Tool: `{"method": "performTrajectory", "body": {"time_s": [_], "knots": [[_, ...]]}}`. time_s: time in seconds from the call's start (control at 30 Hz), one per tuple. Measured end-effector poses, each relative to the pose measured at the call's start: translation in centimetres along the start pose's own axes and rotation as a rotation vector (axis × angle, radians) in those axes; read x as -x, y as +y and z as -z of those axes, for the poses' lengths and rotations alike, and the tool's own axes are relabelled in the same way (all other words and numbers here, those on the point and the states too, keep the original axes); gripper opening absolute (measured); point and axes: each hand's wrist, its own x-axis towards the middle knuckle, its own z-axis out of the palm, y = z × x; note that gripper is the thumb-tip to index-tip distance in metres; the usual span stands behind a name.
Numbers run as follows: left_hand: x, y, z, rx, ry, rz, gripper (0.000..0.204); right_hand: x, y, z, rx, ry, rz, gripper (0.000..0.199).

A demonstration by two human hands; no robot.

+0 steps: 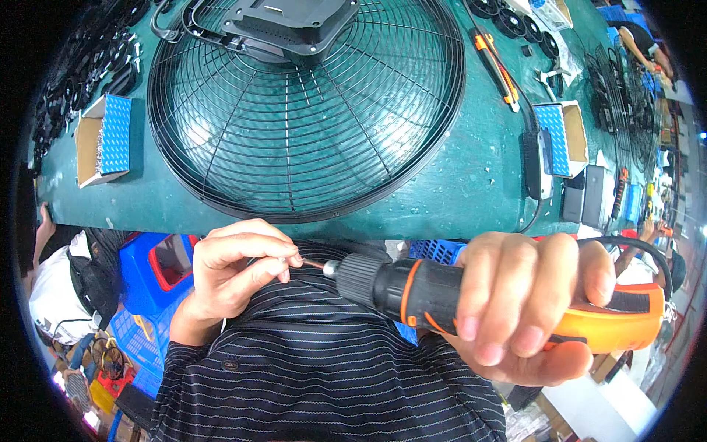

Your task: Assembling industrial fan guards and brackets at a workshop workbench using an electric screwdriver.

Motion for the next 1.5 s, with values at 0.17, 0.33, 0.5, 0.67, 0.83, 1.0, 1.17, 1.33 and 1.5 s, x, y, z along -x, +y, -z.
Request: {"method": "performTrajectory", "body": {"time_s": [0.17, 0.33, 0.5, 0.67, 0.83, 1.0, 1.17, 1.33, 1.5], "knots": [[-0.2, 0.2, -0.3, -0.037, -0.015, -0.014, 0.019, 0.7, 0.2, -0.1, 0.018, 0.033, 0.0, 0.043], [0.1, -0.1, -0.2, -0.037, -0.047, 0.015, 0.025, 1.2, 0.9, -0.2, 0.011, 0.024, 0.003, 0.043], [0.1, -0.7, -0.6, -0.038, -0.078, 0.039, 0.023, 1.4, 0.9, 0.2, 0.018, -0.016, -0.002, 0.043], [-0.2, -0.2, -0.8, -0.62, 0.007, -0.194, 0.03, 1.4, 1.0, 0.4, 0.021, -0.045, 0.012, 0.039], [-0.8, -0.6, -1.5, -1.228, 0.362, -0.371, 0.065, 1.0, 0.7, 0.9, 0.14, -0.206, 0.03, 0.04], [-1.7, -2.5, -2.3, -1.356, 0.431, -0.368, 0.069, 0.7, 1.4, 1.4, 0.254, -0.391, -0.077, 0.046], [-2.7, -3.4, -2.2, -1.352, 0.425, -0.348, 0.071, -0.4, 2.3, 1.6, 0.271, -0.429, -0.132, 0.048], [-2.5, -3.5, -1.9, -1.318, 0.411, -0.292, 0.074, -1.5, 3.5, 0.9, 0.334, -0.43, -0.157, 0.041], [-1.4, -2.0, 1.1, -1.362, 0.273, -0.228, 0.087, -2.0, 4.1, 0.3, 0.382, -0.421, -0.243, 0.044]]}}
